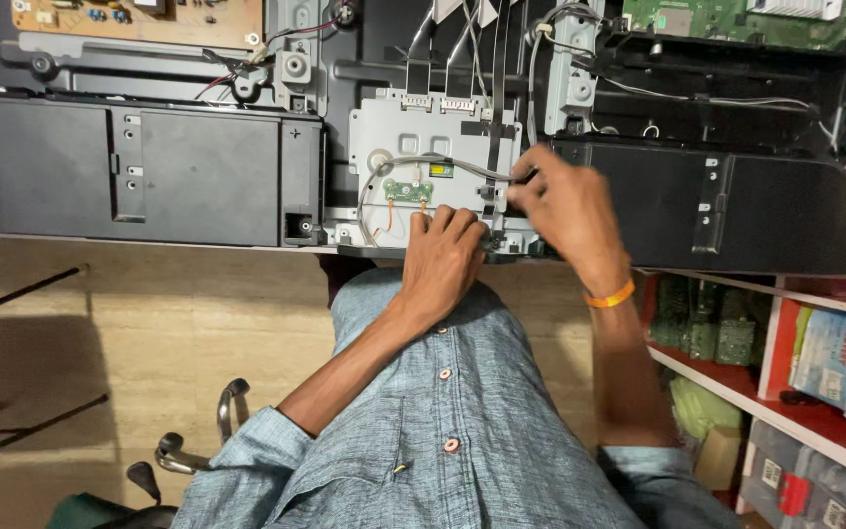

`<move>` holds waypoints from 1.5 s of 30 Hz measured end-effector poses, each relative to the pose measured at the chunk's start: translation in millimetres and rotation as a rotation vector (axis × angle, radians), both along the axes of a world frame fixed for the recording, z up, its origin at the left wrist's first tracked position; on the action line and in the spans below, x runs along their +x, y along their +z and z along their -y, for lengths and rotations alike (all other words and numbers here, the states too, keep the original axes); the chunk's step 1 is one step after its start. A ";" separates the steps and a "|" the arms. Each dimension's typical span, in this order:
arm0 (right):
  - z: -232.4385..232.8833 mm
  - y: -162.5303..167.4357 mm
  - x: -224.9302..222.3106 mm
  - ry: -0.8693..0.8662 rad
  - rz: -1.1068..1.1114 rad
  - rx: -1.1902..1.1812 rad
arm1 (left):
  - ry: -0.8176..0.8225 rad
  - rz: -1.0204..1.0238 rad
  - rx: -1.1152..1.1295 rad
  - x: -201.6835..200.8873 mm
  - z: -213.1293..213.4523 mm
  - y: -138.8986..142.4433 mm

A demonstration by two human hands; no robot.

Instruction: The person retrieves a screwdriver from a drawer and uses it to loosen screws on a disassembled electronic device. They then disconnect and reconnect ribbon cables and other internal connectors by hand.

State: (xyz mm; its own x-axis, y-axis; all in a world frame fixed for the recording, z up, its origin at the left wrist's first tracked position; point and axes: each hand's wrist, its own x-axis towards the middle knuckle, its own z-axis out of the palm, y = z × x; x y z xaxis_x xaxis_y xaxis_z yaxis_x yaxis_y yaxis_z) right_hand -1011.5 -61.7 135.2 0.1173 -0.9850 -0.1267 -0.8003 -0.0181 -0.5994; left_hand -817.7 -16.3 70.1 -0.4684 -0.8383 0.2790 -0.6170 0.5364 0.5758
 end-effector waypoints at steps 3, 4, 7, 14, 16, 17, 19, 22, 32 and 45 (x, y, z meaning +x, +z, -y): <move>-3.1 13.0 -5.8 0.210 -0.079 -0.139 | -0.009 -0.019 -0.035 0.3 0.4 -4.3; -6.3 14.3 -5.2 0.308 -0.079 -0.182 | -0.011 -0.015 -0.047 0.8 0.3 -6.3; -15.5 5.3 8.6 0.223 -0.289 -0.091 | -0.020 -0.015 -0.081 0.7 -1.9 -12.6; -51.4 -20.4 37.2 -0.066 -0.261 -0.230 | 0.025 -0.046 -0.163 -0.9 -5.9 -19.8; -56.0 -24.6 40.8 -0.162 -0.138 -0.233 | 0.035 -0.049 -0.172 -0.6 -6.8 -19.4; -56.8 -26.5 42.8 -0.177 -0.135 -0.223 | 0.038 -0.051 -0.168 -0.5 -7.2 -19.0; -56.0 -30.0 46.0 -0.213 -0.136 -0.203 | 0.041 -0.058 -0.166 -0.8 -7.2 -18.1; -49.6 -33.1 45.5 -0.171 -0.159 -0.212 | 0.041 -0.058 -0.165 -0.6 -6.9 -16.9; -33.6 -30.3 20.5 -0.045 -0.041 -0.084 | 0.033 -0.076 -0.221 -5.7 -8.9 -15.6; -37.0 -38.0 33.1 -0.234 -0.001 -0.199 | 0.006 -0.053 -0.166 -7.2 -8.4 -16.1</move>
State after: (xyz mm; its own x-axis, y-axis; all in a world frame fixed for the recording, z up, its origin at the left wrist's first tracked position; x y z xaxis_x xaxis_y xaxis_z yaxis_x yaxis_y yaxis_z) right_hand -978.5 -24.7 97.1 -0.1159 -0.9907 0.0714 -0.7973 0.0499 -0.6015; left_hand -824.9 -7.9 54.0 -0.4446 -0.7814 0.4380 -0.5913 0.6233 0.5118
